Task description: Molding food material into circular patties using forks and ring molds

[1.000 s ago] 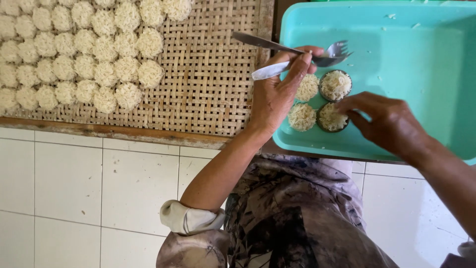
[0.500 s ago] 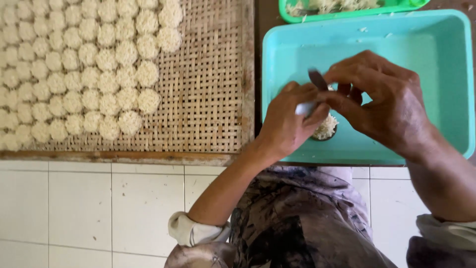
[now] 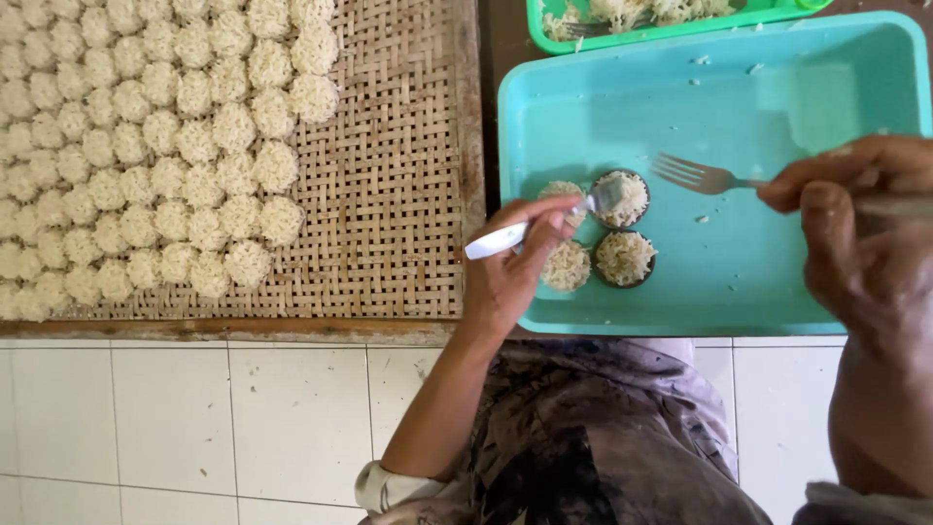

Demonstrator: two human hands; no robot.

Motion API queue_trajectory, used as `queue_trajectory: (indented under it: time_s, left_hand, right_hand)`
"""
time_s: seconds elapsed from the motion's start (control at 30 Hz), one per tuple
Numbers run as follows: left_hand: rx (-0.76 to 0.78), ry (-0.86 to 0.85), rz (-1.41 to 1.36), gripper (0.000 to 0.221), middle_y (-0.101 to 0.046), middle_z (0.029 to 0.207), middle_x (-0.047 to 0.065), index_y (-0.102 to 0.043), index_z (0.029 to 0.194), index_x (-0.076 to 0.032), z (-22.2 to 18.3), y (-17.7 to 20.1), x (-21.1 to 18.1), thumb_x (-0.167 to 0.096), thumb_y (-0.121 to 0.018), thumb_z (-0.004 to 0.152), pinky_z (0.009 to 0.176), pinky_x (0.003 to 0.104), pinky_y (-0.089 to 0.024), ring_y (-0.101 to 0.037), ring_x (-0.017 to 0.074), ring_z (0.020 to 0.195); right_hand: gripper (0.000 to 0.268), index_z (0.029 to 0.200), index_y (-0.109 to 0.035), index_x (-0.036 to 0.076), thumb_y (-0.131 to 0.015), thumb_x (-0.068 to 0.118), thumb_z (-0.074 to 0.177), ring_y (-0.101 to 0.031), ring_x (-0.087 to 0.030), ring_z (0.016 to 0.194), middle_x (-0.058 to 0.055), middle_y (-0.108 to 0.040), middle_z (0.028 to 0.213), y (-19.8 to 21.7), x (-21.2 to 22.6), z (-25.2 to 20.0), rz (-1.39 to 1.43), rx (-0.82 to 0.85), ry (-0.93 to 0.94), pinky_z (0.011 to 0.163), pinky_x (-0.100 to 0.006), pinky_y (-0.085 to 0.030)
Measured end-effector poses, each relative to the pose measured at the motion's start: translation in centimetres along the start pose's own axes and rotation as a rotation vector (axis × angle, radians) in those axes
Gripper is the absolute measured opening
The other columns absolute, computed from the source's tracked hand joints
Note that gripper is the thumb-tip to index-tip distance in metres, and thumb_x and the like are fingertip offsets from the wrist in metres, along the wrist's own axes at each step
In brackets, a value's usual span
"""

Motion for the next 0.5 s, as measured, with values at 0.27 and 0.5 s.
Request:
queue_trajectory:
  time_s: [0.27,0.5]
  left_hand:
    - [0.019,0.151,0.031,0.025,-0.070,0.101,0.008,-0.068,0.119,-0.003,0.1,-0.3,-1.2,-0.018,-0.062,0.100,0.068,0.024,-0.054,-0.070,0.0173,0.090]
    - [0.008,0.173,0.067,0.022,-0.066,0.093,0.005,-0.070,0.117,-0.005,-0.3,0.3,-1.1,-0.018,-0.062,0.100,0.070,0.025,-0.054,-0.072,0.0167,0.089]
  right_hand:
    - [0.009,0.108,-0.058,-0.020,-0.050,-0.017,0.111,-0.065,-0.028,0.080,-0.028,-0.065,0.109,-1.6,-0.3,0.6,-0.121,0.034,0.004,0.071,-0.032,-0.053]
    - [0.007,0.119,-0.046,-0.019,-0.047,-0.022,0.113,-0.069,-0.032,0.084,-0.032,-0.069,0.112,-2.5,-1.3,1.3,-0.113,0.043,-0.005,0.075,-0.033,-0.057]
Point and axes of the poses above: each hand's wrist, its own z-axis towards the middle knuckle, its own y-axis out of the back of the hand, x = y × z, the point moved 1 cm from there along z, towards the middle knuckle
